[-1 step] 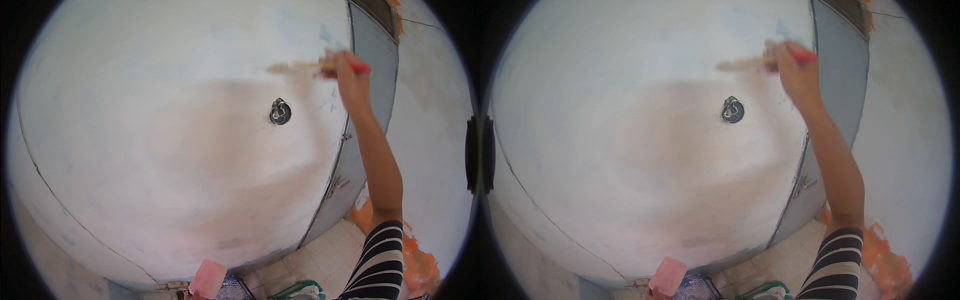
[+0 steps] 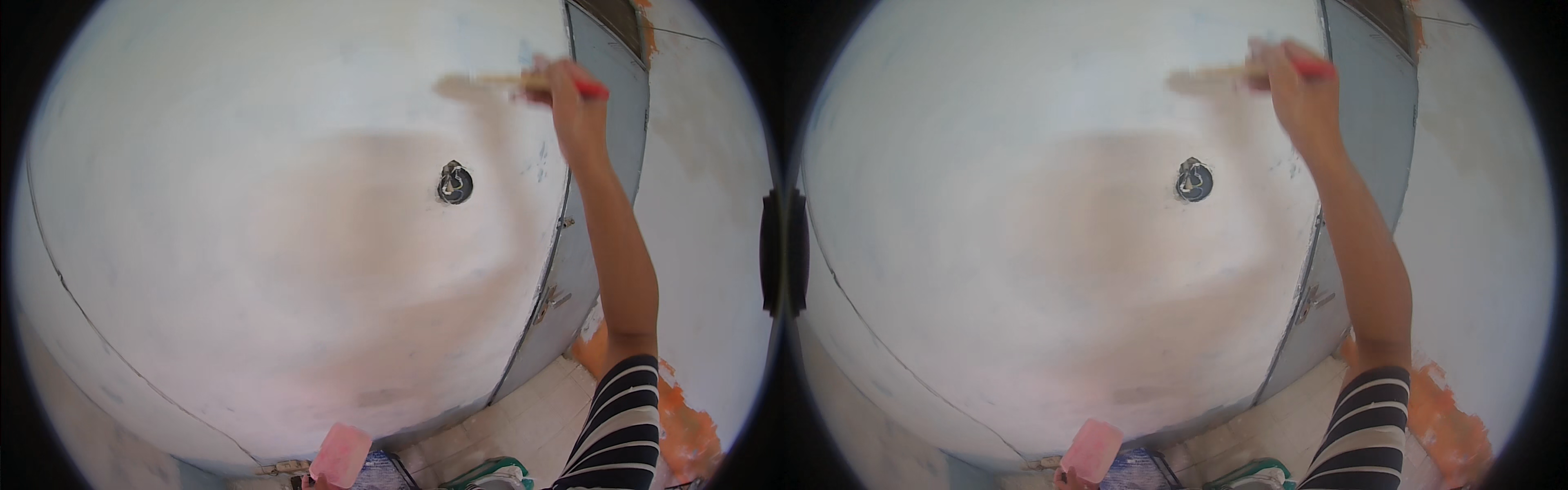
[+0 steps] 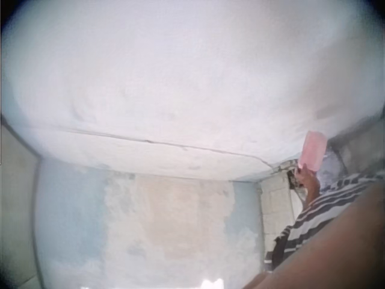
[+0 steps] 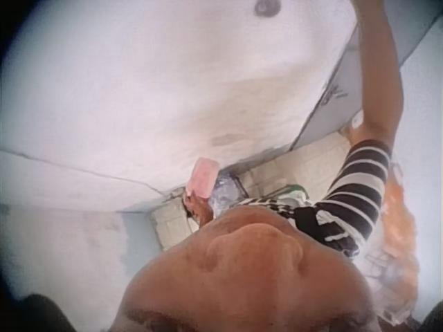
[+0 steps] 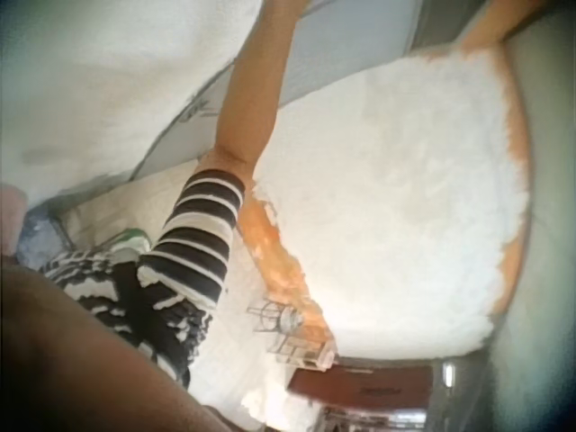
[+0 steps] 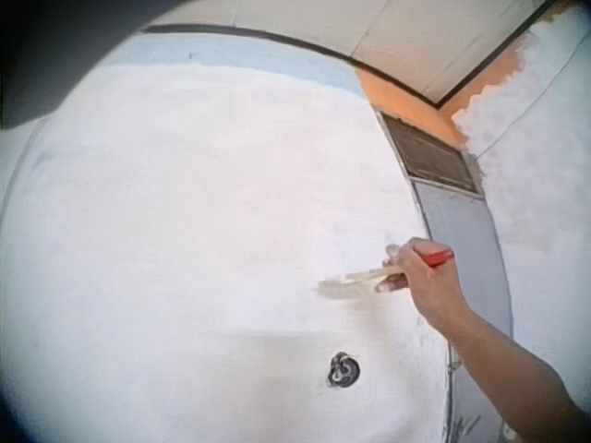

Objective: The person paints a section of a white wall using a brush, dipping the brush into a pink container held in the other hand.

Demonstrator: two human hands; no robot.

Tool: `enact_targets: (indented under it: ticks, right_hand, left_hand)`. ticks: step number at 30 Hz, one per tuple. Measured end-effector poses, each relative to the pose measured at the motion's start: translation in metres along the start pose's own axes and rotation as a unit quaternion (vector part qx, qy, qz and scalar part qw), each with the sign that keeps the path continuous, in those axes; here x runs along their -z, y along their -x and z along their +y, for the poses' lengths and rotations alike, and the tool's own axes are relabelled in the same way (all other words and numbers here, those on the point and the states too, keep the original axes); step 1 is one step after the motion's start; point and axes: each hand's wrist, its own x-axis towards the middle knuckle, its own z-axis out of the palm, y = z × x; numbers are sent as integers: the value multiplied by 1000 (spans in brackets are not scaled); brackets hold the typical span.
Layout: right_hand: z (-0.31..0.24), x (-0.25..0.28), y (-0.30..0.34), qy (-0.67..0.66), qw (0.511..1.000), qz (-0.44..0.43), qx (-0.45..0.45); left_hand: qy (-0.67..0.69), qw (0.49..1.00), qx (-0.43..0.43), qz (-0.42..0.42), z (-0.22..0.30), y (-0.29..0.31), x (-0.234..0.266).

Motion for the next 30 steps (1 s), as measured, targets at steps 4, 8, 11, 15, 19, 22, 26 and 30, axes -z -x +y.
enact_targets:
  ticks: [4, 8, 11, 15, 19, 22, 26, 30]
  right_hand:
    - [-17, -31, -75, -153, 978, 86, 116]
    - [38, -35, -81, 31, 995, 66, 75]
    - [60, -36, -5, 71, 990, 55, 114]
    - [65, -31, 94, -28, 998, -55, 21]
    - [52, 0, 110, -56, 998, -33, -15]
    - [14, -19, 82, -109, 992, 27, -61]
    - [26, -22, 48, -86, 993, 80, 7]
    - [70, -34, 93, -39, 997, 33, 62]
  left_hand:
    - [-271, 947, -171, 15, -59, -30, 30]
    - [46, 996, 61, 47, -72, -39, 13]
    - [96, 995, 30, 4, -8, -3, -1]
    - [-405, 865, -292, 44, -115, -37, 71]
    - [-312, 919, -240, -18, -41, 5, 36]
    - [-397, 851, -343, -13, -60, -3, 53]
    - [174, 984, 34, 26, 19, 37, -14]
    - [157, 987, 13, 21, -23, 15, 39]
